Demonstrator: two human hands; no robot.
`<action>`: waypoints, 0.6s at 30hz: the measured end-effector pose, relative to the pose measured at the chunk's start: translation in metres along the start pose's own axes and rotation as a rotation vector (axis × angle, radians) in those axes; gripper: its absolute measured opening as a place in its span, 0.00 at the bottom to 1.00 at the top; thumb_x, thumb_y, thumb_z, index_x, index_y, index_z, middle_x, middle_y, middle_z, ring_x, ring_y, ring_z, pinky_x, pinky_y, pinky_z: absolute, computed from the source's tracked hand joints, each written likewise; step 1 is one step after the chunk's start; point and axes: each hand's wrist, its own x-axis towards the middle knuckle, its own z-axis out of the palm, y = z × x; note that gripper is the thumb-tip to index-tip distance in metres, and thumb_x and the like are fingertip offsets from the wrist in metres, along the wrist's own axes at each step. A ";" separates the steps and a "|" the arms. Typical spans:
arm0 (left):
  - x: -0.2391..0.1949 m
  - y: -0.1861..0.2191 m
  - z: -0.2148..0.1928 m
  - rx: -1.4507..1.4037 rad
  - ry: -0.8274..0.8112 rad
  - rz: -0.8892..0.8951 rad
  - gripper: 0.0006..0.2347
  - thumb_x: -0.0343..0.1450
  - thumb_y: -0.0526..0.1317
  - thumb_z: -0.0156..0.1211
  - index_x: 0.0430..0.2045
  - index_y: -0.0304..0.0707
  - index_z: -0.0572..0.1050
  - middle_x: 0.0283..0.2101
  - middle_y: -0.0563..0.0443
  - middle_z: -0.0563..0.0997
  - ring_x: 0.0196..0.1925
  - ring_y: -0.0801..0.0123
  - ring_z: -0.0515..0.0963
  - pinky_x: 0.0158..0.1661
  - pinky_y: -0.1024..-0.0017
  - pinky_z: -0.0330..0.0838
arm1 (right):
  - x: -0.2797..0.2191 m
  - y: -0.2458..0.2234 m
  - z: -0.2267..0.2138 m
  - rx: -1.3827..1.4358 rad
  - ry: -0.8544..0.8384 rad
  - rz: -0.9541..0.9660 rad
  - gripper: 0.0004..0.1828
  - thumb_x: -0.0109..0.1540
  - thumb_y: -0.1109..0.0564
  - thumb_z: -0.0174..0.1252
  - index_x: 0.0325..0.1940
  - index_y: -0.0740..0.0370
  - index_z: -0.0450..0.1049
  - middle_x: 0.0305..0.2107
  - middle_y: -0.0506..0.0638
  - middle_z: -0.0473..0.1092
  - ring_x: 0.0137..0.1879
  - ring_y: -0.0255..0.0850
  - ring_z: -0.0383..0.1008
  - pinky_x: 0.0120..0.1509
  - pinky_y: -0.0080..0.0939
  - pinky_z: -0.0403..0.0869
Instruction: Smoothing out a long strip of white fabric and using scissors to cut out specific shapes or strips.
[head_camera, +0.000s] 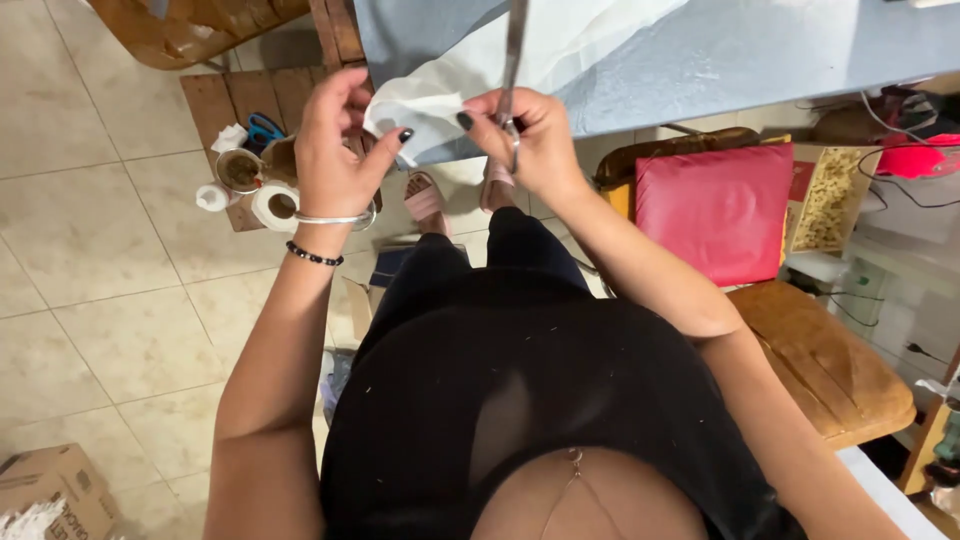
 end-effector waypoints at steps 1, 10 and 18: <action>-0.001 0.000 0.003 -0.079 0.028 -0.058 0.22 0.72 0.33 0.69 0.59 0.36 0.66 0.47 0.43 0.76 0.41 0.65 0.77 0.39 0.72 0.72 | 0.000 0.004 0.005 0.009 -0.038 -0.048 0.03 0.67 0.63 0.62 0.45 0.62 0.78 0.33 0.49 0.77 0.35 0.32 0.73 0.41 0.28 0.74; -0.048 -0.031 0.034 -0.454 0.202 -0.384 0.14 0.74 0.31 0.62 0.51 0.34 0.65 0.47 0.41 0.79 0.43 0.68 0.81 0.37 0.76 0.80 | -0.014 0.026 0.026 -0.228 -0.397 -0.037 0.11 0.65 0.53 0.65 0.50 0.55 0.81 0.33 0.44 0.81 0.28 0.27 0.70 0.31 0.26 0.66; -0.052 -0.037 0.037 -0.401 0.245 -0.359 0.11 0.75 0.32 0.60 0.50 0.32 0.68 0.46 0.42 0.79 0.47 0.68 0.81 0.38 0.77 0.78 | 0.027 0.003 0.017 -0.374 -0.311 -0.170 0.04 0.69 0.64 0.62 0.40 0.67 0.79 0.32 0.53 0.80 0.29 0.33 0.76 0.31 0.22 0.76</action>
